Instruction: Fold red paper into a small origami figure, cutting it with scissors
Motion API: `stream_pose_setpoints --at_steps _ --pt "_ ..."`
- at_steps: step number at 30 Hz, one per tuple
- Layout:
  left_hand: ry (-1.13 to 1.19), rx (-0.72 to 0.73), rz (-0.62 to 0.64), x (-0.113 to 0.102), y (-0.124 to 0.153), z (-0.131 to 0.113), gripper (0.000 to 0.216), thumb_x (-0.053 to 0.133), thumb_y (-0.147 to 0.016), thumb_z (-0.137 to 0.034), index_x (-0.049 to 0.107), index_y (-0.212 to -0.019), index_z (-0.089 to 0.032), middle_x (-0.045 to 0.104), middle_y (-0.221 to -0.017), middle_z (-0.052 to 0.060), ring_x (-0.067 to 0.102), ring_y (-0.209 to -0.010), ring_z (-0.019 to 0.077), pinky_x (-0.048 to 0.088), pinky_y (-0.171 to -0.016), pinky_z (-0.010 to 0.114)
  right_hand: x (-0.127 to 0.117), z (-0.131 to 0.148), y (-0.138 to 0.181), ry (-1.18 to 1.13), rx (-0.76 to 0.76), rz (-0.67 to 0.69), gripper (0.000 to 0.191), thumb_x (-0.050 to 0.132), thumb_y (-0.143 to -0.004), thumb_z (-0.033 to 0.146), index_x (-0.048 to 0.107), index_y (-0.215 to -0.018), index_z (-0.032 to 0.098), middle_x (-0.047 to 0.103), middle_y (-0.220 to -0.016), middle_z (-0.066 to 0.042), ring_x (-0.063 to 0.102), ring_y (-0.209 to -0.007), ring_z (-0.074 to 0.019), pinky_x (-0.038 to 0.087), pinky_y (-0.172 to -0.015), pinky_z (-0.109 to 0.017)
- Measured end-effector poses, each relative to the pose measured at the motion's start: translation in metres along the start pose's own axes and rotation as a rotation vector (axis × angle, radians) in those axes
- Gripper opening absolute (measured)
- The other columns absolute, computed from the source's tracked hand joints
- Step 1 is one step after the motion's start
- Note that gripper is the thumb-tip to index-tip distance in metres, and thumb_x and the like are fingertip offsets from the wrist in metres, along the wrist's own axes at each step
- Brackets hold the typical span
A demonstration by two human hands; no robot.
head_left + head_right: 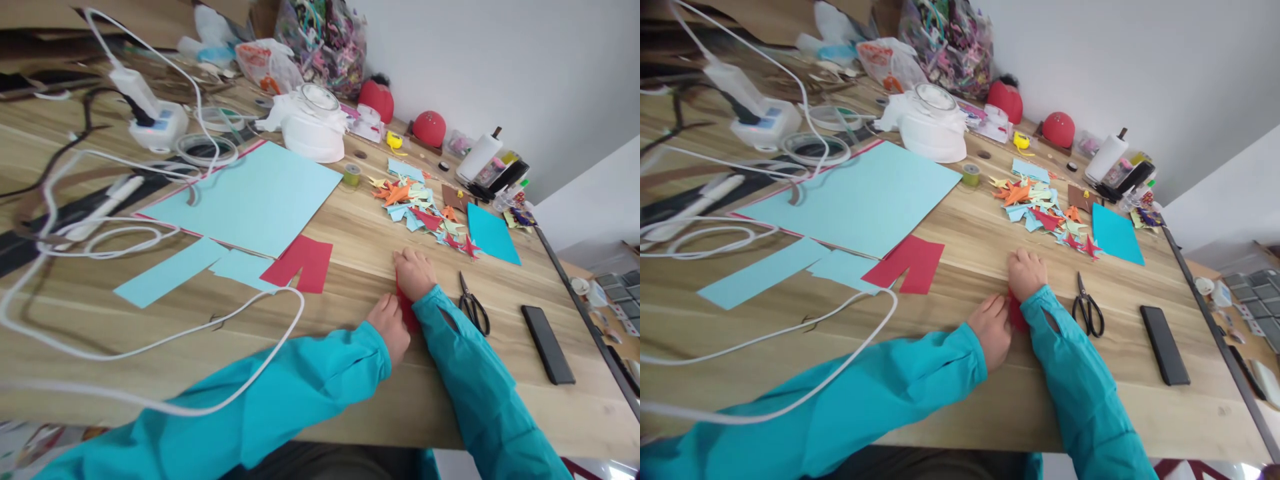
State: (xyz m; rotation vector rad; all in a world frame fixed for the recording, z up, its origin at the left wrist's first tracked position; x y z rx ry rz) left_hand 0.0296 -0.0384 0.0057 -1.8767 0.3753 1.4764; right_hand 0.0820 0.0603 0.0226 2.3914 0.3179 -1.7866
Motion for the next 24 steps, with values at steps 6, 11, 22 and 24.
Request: stream_pose_setpoints --at_steps 6,11,22,24 --pt "-0.014 -0.002 -0.045 0.002 0.005 -0.007 0.024 0.049 -0.077 -0.014 0.073 -0.077 -0.008 0.067 -0.091 0.021 0.056 -0.095 0.0306 0.038 -0.087 0.048 0.004 -0.004 0.009 -0.085 -0.041 -0.058 0.033 0.034 -0.093 0.028 0.052 -0.12 0.021 0.055 -0.105 -0.01 0.048 -0.091 -0.022 0.038 -0.075 -0.034" --pt "0.146 -0.066 -0.169 -0.002 -0.008 0.024 0.031 0.043 -0.081 -0.017 0.067 -0.064 -0.011 0.061 -0.063 0.015 0.055 -0.073 0.0254 0.045 -0.069 0.043 0.007 -0.003 0.033 -0.18 -0.114 -0.141 0.034 0.039 -0.091 0.027 0.053 -0.121 0.02 0.054 -0.113 -0.011 0.043 -0.097 -0.0231 0.037 -0.083 -0.034" --pt "0.18 -0.076 -0.137 0.015 -0.067 0.1 0.031 0.037 -0.086 -0.019 0.068 -0.086 -0.013 0.069 -0.086 0.008 0.057 -0.089 0.0192 0.043 -0.084 0.037 -0.004 0.009 0.033 -0.19 -0.036 -0.127 0.033 0.039 -0.091 0.03 0.057 -0.114 0.017 0.056 -0.105 -0.011 0.045 -0.09 -0.0238 0.037 -0.081 -0.037" --pt "0.17 -0.071 -0.131 0.017 -0.065 0.103 0.029 0.04 -0.085 -0.021 0.068 -0.09 -0.014 0.069 -0.093 0.008 0.056 -0.091 0.0211 0.041 -0.083 0.039 -0.004 0.007 0.032 -0.195 -0.019 -0.124 0.032 0.038 -0.091 0.032 0.058 -0.112 0.019 0.056 -0.104 -0.011 0.046 -0.092 -0.0235 0.037 -0.082 -0.037"
Point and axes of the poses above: each hand's wrist, its own y-axis away from the middle knuckle, its own x-axis out of the palm, z = x × y, the point moved 5 cm from there along -y, towards the middle knuckle
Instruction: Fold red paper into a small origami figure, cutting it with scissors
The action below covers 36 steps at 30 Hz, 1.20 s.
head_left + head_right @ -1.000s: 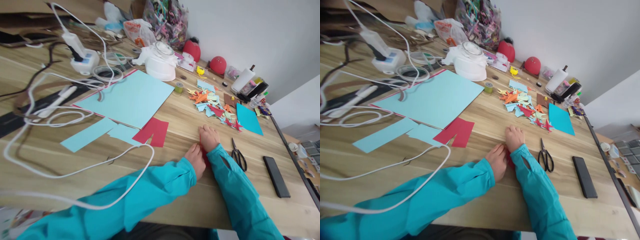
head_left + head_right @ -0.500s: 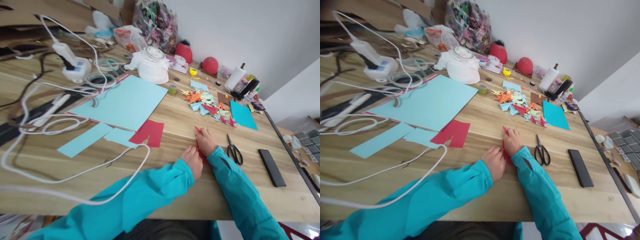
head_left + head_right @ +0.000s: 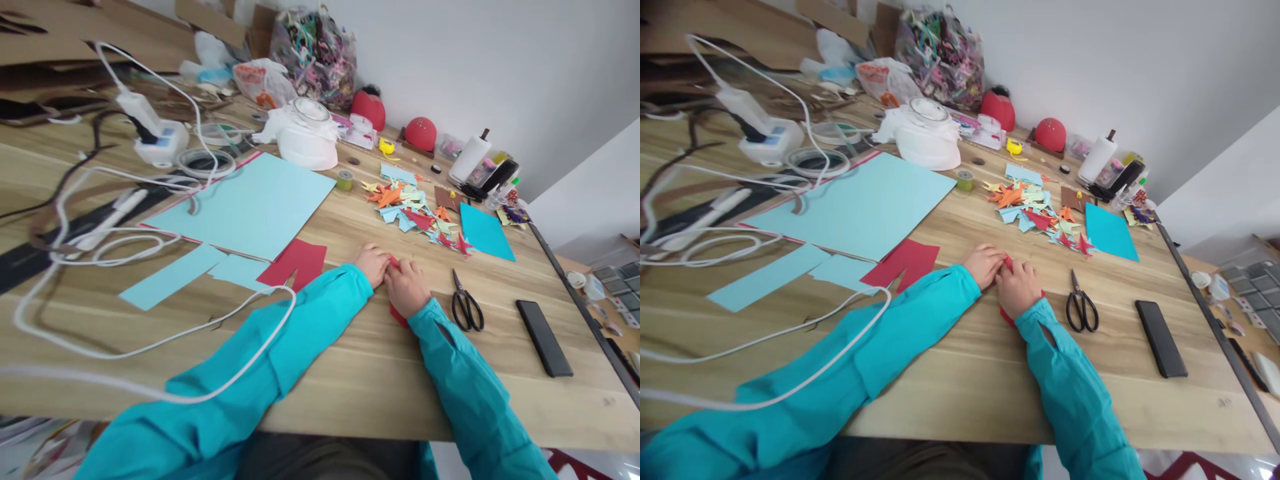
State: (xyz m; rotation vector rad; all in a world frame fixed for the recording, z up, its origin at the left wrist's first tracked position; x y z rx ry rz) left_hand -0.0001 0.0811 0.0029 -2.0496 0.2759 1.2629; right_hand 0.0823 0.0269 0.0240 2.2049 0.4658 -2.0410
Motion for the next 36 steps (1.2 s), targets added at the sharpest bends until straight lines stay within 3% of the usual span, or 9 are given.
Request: stream_pose_setpoints --at_steps 8,15,23,27,31,36 --pt "-0.124 0.054 0.067 -0.002 0.006 -0.001 0.026 0.048 -0.079 -0.027 0.067 -0.096 -0.021 0.065 -0.109 0.005 0.05 -0.097 0.0258 0.028 -0.093 0.048 0.002 -0.001 0.006 -0.023 -0.007 -0.029 0.03 0.038 -0.092 0.031 0.063 -0.102 0.018 0.058 -0.105 -0.012 0.047 -0.097 -0.0243 0.038 -0.082 -0.037" --pt "-0.13 0.039 0.085 0.002 0.005 0.0 0.027 0.046 -0.08 -0.024 0.065 -0.099 -0.02 0.064 -0.11 0.004 0.049 -0.097 0.0254 0.026 -0.095 0.049 -0.003 0.005 0.05 -0.045 -0.117 -0.104 0.026 0.042 -0.09 0.028 0.064 -0.102 0.02 0.059 -0.114 -0.01 0.049 -0.102 -0.0229 0.038 -0.085 -0.035" --pt "-0.12 0.048 0.075 -0.001 0.008 -0.001 0.027 0.045 -0.082 -0.025 0.065 -0.098 -0.02 0.064 -0.11 0.005 0.049 -0.098 0.0252 0.026 -0.097 0.05 -0.009 0.015 0.087 -0.029 -0.159 -0.1 0.022 0.047 -0.087 0.023 0.063 -0.102 0.018 0.061 -0.115 -0.011 0.052 -0.102 -0.0236 0.041 -0.082 -0.036" --pt "-0.126 0.073 0.043 -0.007 0.014 -0.006 0.028 0.045 -0.082 -0.029 0.065 -0.101 -0.02 0.063 -0.111 0.006 0.048 -0.104 0.0261 0.024 -0.101 0.053 -0.013 0.005 0.083 -0.114 -0.204 -0.15 0.019 0.048 -0.087 0.023 0.067 -0.09 0.019 0.064 -0.107 -0.009 0.054 -0.098 -0.0211 0.042 -0.081 -0.032" --pt "-0.121 0.144 0.003 -0.015 0.021 -0.02 0.034 0.048 -0.08 -0.035 0.064 -0.097 -0.011 0.058 -0.118 0.013 0.045 -0.114 0.0282 0.024 -0.106 0.048 -0.015 -0.017 0.063 -0.138 -0.25 -0.15 0.02 0.052 -0.084 0.029 0.066 -0.077 0.017 0.066 -0.097 -0.01 0.057 -0.093 -0.0207 0.042 -0.081 -0.032" --pt "-0.102 0.196 -0.062 -0.017 0.022 -0.024 0.033 0.051 -0.078 -0.027 0.06 -0.104 -0.009 0.057 -0.122 0.013 0.046 -0.115 0.0276 0.024 -0.106 0.047 -0.012 -0.036 0.043 -0.148 -0.14 -0.201 0.023 0.056 -0.08 0.037 0.062 -0.079 0.014 0.065 -0.081 -0.01 0.058 -0.079 -0.0215 0.044 -0.077 -0.034"
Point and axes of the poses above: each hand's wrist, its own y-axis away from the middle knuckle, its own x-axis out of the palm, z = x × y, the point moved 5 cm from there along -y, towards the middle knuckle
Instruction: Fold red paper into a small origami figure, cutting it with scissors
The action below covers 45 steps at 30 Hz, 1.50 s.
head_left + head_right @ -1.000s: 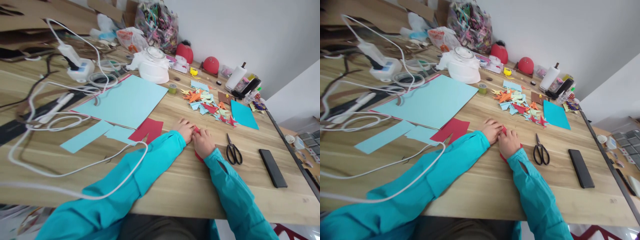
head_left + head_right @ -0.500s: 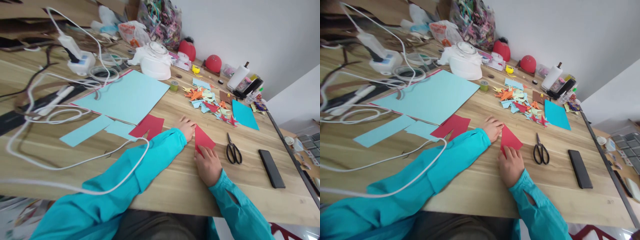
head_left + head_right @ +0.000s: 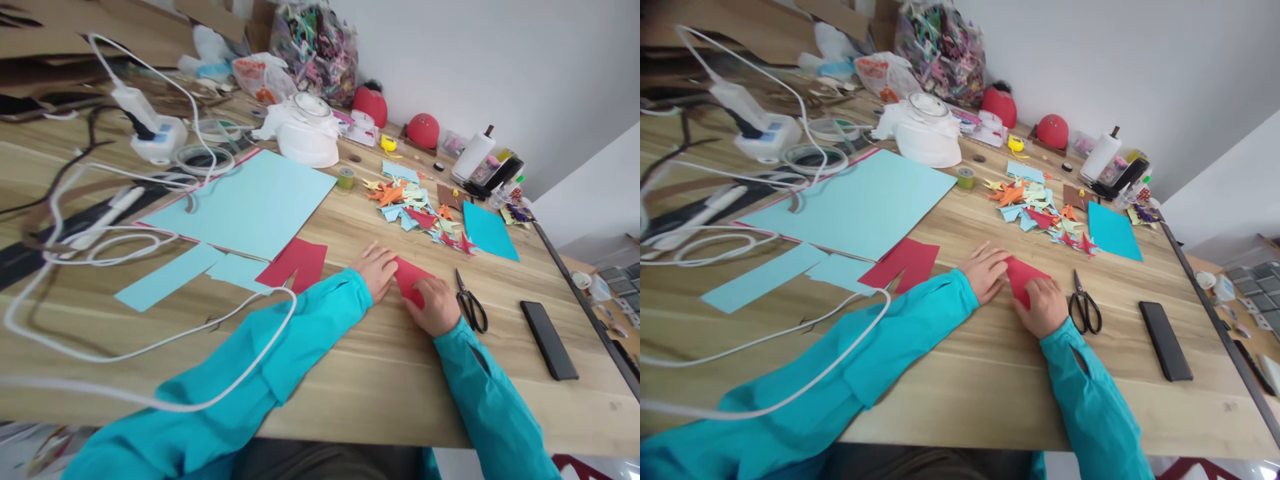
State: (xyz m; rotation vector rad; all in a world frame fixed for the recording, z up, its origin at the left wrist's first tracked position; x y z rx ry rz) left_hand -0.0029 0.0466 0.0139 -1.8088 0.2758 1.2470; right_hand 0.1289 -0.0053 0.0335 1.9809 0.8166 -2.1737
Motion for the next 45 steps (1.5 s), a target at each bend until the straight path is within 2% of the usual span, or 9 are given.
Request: stream_pose_setpoints --at_steps 6,8,13,17,26,30,35,39,45 --pt "0.027 0.116 0.112 0.011 0.001 -0.016 0.025 0.042 -0.086 -0.023 0.065 -0.086 -0.016 0.066 -0.102 0.009 0.054 -0.099 0.0232 0.042 -0.083 0.039 0.006 0.009 0.003 -0.099 0.027 -0.044 0.026 0.053 -0.082 0.032 0.061 -0.098 0.014 0.065 -0.099 -0.011 0.056 -0.094 -0.023 0.044 -0.082 -0.033" --pt "0.048 0.122 0.153 0.008 0.004 -0.027 0.023 0.046 -0.083 -0.026 0.064 -0.09 -0.015 0.065 -0.095 0.011 0.055 -0.09 0.0225 0.042 -0.077 0.037 0.004 0.008 0.006 -0.149 0.045 -0.063 0.024 0.049 -0.084 0.029 0.061 -0.1 0.014 0.065 -0.099 -0.011 0.057 -0.093 -0.0213 0.045 -0.083 -0.032" --pt "0.111 0.11 0.169 -0.006 0.009 -0.044 0.059 0.056 -0.071 -0.052 0.057 -0.11 -0.008 0.061 -0.095 0.015 0.052 -0.093 0.0277 0.039 -0.085 0.043 -0.001 -0.014 0.009 -0.165 0.162 -0.158 0.028 0.05 -0.084 0.031 0.059 -0.106 0.016 0.064 -0.108 -0.011 0.057 -0.101 -0.0231 0.043 -0.087 -0.038" --pt "0.116 0.131 0.173 -0.009 0.009 -0.046 0.069 0.059 -0.061 -0.061 0.06 -0.106 -0.009 0.059 -0.094 0.016 0.05 -0.095 0.0309 0.038 -0.087 0.046 0.005 -0.027 0.01 -0.233 0.224 -0.23 0.031 0.047 -0.083 0.023 0.057 -0.11 0.013 0.065 -0.102 -0.015 0.059 -0.094 -0.0254 0.047 -0.084 -0.04" --pt "0.161 0.202 0.084 -0.007 0.014 -0.04 0.034 0.055 -0.066 -0.026 0.064 -0.096 -0.011 0.064 -0.094 0.014 0.057 -0.093 0.0269 0.04 -0.094 0.046 0.007 -0.035 0.014 -0.685 0.411 -0.244 0.025 0.047 -0.081 0.021 0.062 -0.1 0.017 0.067 -0.093 -0.01 0.063 -0.074 -0.0185 0.052 -0.064 -0.03" --pt "0.283 0.173 -0.152 -0.012 0.014 -0.022 0.022 0.046 -0.077 -0.016 0.065 -0.088 -0.015 0.068 -0.091 0.01 0.062 -0.087 0.0206 0.047 -0.087 0.04 0.003 -0.032 0.012 -0.904 0.296 -0.162 0.03 0.047 -0.074 0.018 0.065 -0.098 0.02 0.066 -0.098 -0.007 0.06 -0.093 -0.0219 0.049 -0.08 -0.035" --pt "0.436 0.049 -0.347 -0.031 0.009 -0.004 0.024 0.049 -0.078 -0.012 0.067 -0.093 -0.016 0.064 -0.099 0.012 0.059 -0.089 0.0199 0.051 -0.076 0.035 -0.002 -0.039 0.015 -0.964 0.403 -0.369 0.039 0.052 -0.064 0.015 0.064 -0.1 0.023 0.059 -0.108 -0.007 0.055 -0.103 -0.0249 0.048 -0.081 -0.037" --pt "0.583 -0.061 -0.343 -0.039 0.007 -0.003 0.027 0.046 -0.082 -0.01 0.07 -0.092 -0.016 0.057 -0.092 0.01 0.056 -0.07 0.0109 0.051 -0.061 0.024 0.012 -0.039 0.011 -1.289 0.45 -0.302 0.042 0.068 -0.064 0.025 0.062 -0.106 0.024 0.066 -0.089 -0.005 0.063 -0.081 -0.0211 0.051 -0.072 -0.035" --pt "0.705 -0.076 -0.257 -0.03 0.007 -0.003 0.028 0.047 -0.082 -0.011 0.071 -0.097 -0.016 0.058 -0.081 0.008 0.059 -0.07 0.012 0.049 -0.061 0.022 0.016 -0.042 0.01 -1.445 0.468 -0.347 0.027 0.08 -0.056 0.037 0.071 -0.077 0.023 0.07 -0.082 -0.005 0.065 -0.078 -0.0216 0.054 -0.072 -0.034"
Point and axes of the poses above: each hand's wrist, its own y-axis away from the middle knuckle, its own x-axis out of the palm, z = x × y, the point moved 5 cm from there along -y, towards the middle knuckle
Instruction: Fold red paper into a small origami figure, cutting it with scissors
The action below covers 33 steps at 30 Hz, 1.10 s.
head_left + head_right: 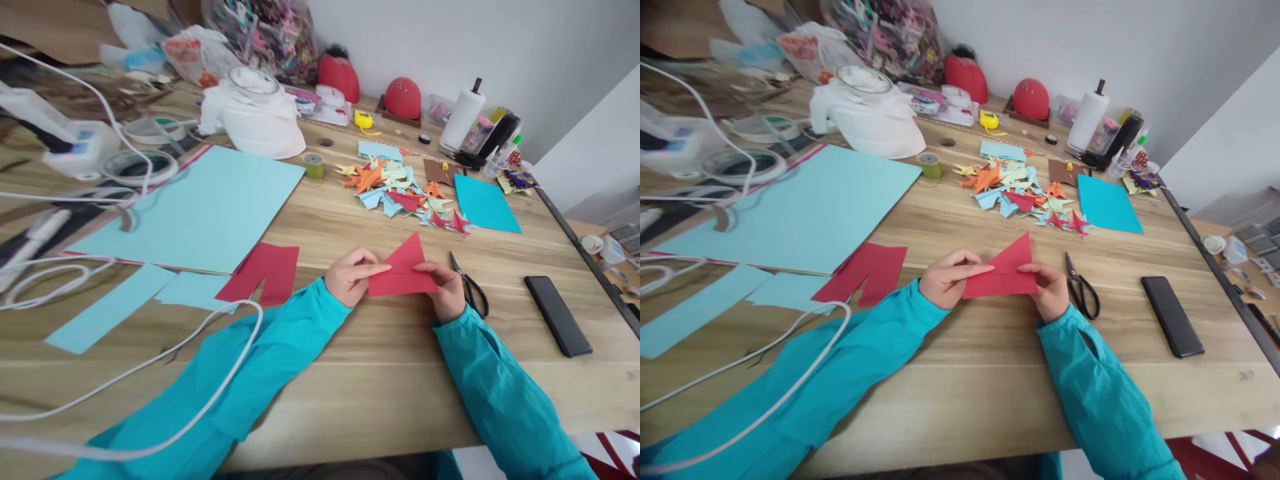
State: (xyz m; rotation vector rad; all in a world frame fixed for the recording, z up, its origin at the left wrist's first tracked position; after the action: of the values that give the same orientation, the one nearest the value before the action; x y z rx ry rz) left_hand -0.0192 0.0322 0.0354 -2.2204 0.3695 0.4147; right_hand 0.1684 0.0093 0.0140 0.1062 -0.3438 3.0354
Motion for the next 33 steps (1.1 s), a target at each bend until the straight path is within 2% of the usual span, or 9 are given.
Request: stream_pose_setpoints --at_steps 4,7,12,15,19,22,26,29,33 --pt "0.098 -0.08 0.051 0.005 0.003 0.005 0.029 0.052 -0.082 -0.013 0.067 -0.106 -0.017 0.067 -0.085 0.01 0.064 -0.076 0.0145 0.051 -0.069 0.022 0.0 0.003 0.001 -0.005 -0.045 -0.032 0.022 0.079 -0.059 0.03 0.073 -0.079 0.025 0.07 -0.089 -0.004 0.065 -0.084 -0.0207 0.055 -0.073 -0.032" --pt "0.171 -0.143 0.06 0.009 0.005 0.008 0.024 0.058 -0.079 -0.018 0.071 -0.099 -0.017 0.07 -0.087 0.011 0.067 -0.076 0.0154 0.053 -0.068 0.021 0.001 0.005 0.001 0.001 -0.069 -0.028 0.021 0.078 -0.06 0.027 0.073 -0.081 0.026 0.07 -0.091 -0.004 0.065 -0.086 -0.0206 0.055 -0.073 -0.031" --pt "0.235 -0.198 0.004 0.008 0.007 0.012 0.019 0.064 -0.076 -0.024 0.073 -0.091 -0.018 0.071 -0.093 0.011 0.068 -0.082 0.0171 0.054 -0.075 0.021 0.008 0.006 0.003 0.036 -0.076 0.072 0.021 0.077 -0.062 0.027 0.073 -0.083 0.024 0.071 -0.089 -0.006 0.065 -0.084 -0.022 0.056 -0.072 -0.033" --pt "0.264 -0.243 -0.016 0.007 0.006 0.013 0.019 0.067 -0.072 -0.026 0.074 -0.088 -0.018 0.072 -0.093 0.011 0.068 -0.083 0.0181 0.055 -0.077 0.022 0.009 0.007 0.005 0.065 -0.057 0.084 0.02 0.078 -0.061 0.026 0.074 -0.081 0.025 0.072 -0.086 -0.005 0.067 -0.08 -0.0217 0.056 -0.072 -0.033" --pt "0.322 -0.329 -0.02 0.008 0.005 0.01 0.017 0.07 -0.068 -0.026 0.074 -0.083 -0.017 0.071 -0.094 0.011 0.069 -0.082 0.0193 0.056 -0.077 0.025 0.008 0.012 0.007 0.163 -0.051 0.042 0.017 0.079 -0.059 0.024 0.074 -0.075 0.025 0.073 -0.079 -0.004 0.067 -0.074 -0.0216 0.056 -0.07 -0.034" --pt "0.321 -0.388 -0.071 0.007 0.004 0.007 0.013 0.071 -0.066 -0.024 0.075 -0.077 -0.017 0.072 -0.089 0.01 0.068 -0.079 0.0188 0.056 -0.075 0.026 0.007 0.015 0.007 0.237 -0.034 0.001 0.014 0.079 -0.057 0.025 0.074 -0.07 0.024 0.073 -0.072 -0.003 0.067 -0.067 -0.0218 0.056 -0.065 -0.034" --pt "0.331 -0.521 -0.134 0.01 0.006 0.009 0.01 0.073 -0.062 -0.024 0.074 -0.069 -0.018 0.073 -0.08 0.007 0.068 -0.074 0.0181 0.056 -0.072 0.026 0.006 0.014 0.009 0.271 -0.03 -0.07 0.009 0.076 -0.063 0.027 0.074 -0.07 0.022 0.074 -0.072 -0.003 0.067 -0.067 -0.0215 0.055 -0.064 -0.033" --pt "0.436 -0.659 -0.142 0.018 0.011 0.015 0.017 0.076 -0.058 -0.03 0.072 -0.067 -0.016 0.073 -0.072 0.006 0.068 -0.067 0.0187 0.058 -0.065 0.028 0.006 0.012 0.011 0.246 -0.016 -0.137 0.012 0.077 -0.061 0.027 0.071 -0.067 0.02 0.073 -0.068 -0.003 0.065 -0.061 -0.0189 0.053 -0.058 -0.03" --pt "0.633 -0.836 -0.18 0.026 0.015 0.018 0.034 0.078 -0.054 -0.037 0.068 -0.072 -0.01 0.071 -0.062 0.006 0.067 -0.056 0.0194 0.058 -0.058 0.029 0.009 0.008 0.013 0.109 0.031 -0.174 0.024 0.08 -0.057 0.026 0.059 -0.065 0.019 0.07 -0.063 0.0 0.063 -0.055 -0.0143 0.051 -0.052 -0.025"
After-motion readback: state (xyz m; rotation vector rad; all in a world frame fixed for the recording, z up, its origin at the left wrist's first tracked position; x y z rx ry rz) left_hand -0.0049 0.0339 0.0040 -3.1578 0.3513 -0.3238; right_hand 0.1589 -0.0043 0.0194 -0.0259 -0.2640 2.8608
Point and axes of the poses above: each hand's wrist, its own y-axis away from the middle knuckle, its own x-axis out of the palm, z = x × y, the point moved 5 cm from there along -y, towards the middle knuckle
